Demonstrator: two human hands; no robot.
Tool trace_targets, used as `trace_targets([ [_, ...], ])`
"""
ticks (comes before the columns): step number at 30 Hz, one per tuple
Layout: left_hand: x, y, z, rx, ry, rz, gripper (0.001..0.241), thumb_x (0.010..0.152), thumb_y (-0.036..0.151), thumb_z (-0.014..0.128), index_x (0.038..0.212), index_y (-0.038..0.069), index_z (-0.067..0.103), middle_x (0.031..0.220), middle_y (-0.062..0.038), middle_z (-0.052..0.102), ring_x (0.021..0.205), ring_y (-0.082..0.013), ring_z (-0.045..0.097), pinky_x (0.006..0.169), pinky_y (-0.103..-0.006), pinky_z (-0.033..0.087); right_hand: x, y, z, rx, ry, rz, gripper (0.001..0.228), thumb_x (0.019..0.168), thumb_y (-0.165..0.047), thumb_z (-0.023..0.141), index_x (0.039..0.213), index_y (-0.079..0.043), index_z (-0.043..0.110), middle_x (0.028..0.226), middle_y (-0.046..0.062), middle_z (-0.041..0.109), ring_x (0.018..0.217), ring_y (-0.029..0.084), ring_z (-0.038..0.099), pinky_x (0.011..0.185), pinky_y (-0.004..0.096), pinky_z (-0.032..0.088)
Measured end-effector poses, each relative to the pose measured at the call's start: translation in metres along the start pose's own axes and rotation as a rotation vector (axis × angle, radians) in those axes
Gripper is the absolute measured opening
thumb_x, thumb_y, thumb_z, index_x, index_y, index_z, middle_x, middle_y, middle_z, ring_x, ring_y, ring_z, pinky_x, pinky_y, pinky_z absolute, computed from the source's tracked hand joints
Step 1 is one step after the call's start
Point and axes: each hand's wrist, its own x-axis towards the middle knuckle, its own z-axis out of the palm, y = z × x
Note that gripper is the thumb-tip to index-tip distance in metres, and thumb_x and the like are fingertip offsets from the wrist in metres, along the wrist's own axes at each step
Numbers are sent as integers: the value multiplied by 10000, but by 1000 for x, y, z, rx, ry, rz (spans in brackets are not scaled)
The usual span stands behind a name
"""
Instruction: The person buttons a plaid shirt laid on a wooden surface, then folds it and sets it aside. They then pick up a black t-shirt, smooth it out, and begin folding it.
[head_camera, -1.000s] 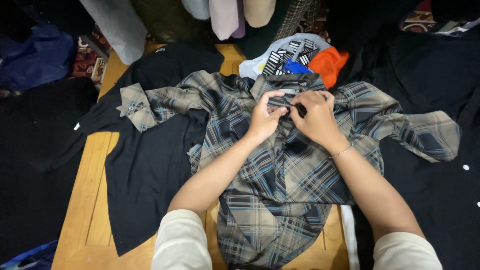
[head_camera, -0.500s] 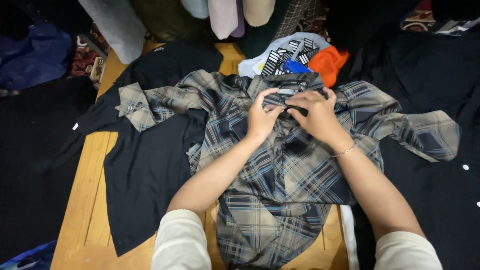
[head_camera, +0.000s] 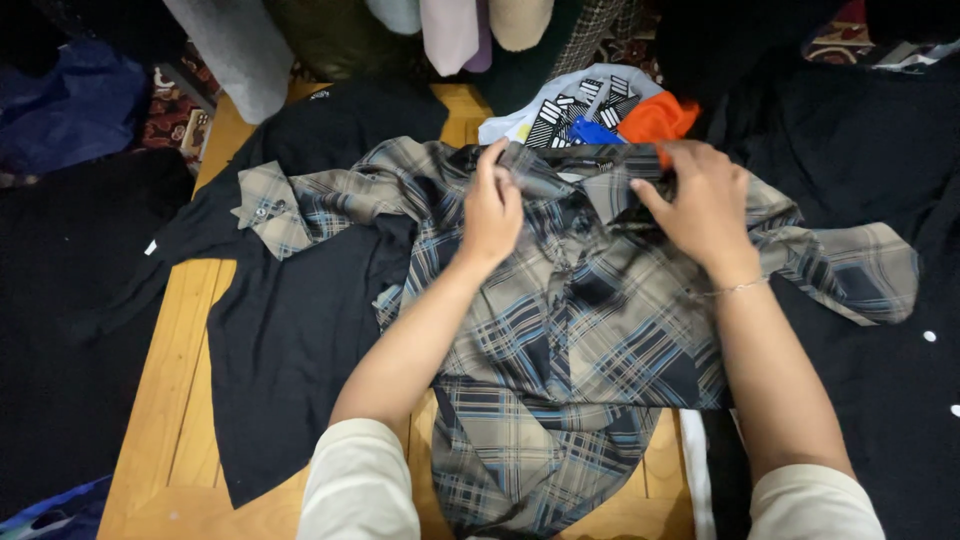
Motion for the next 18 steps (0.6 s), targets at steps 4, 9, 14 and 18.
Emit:
trace_targets([
  [4,16,-11,-28,460,-83,131,531,1030,131,521,1549,152,409,1427,-141,539,1396,-371,436,1119,-538,392,-3,6,-18,-108,-256,138,927,859,-703,708,1472,-19,579,1276,233,648,1200,405,608,980,573,406],
  [9,21,-24,-30,749,-358,-69,1044,897,548,757,1650,138,162,1455,-147,502,1300,-374,403,1031,-632,338,-13,24,-5,-255,-239,86,868,620,-779,793,1204,-137,776,1136,95,626,1135,331,583,994,539,374],
  [14,19,-64,-26,626,-68,76,364,839,318,787,1174,229,676,1210,34,501,1228,-283,421,988,-538,369,-27,44,38,-230,8,-124,345,728,-348,859,1039,-257,743,1224,-7,554,1299,217,532,1178,639,195],
  [18,14,-44,-42,498,38,273,456,810,61,672,1250,154,598,1330,-19,552,1384,-252,400,1121,-532,260,-45,22,27,-43,214,-443,74,923,-190,705,992,-205,726,1073,76,698,1236,194,649,1215,658,196],
])
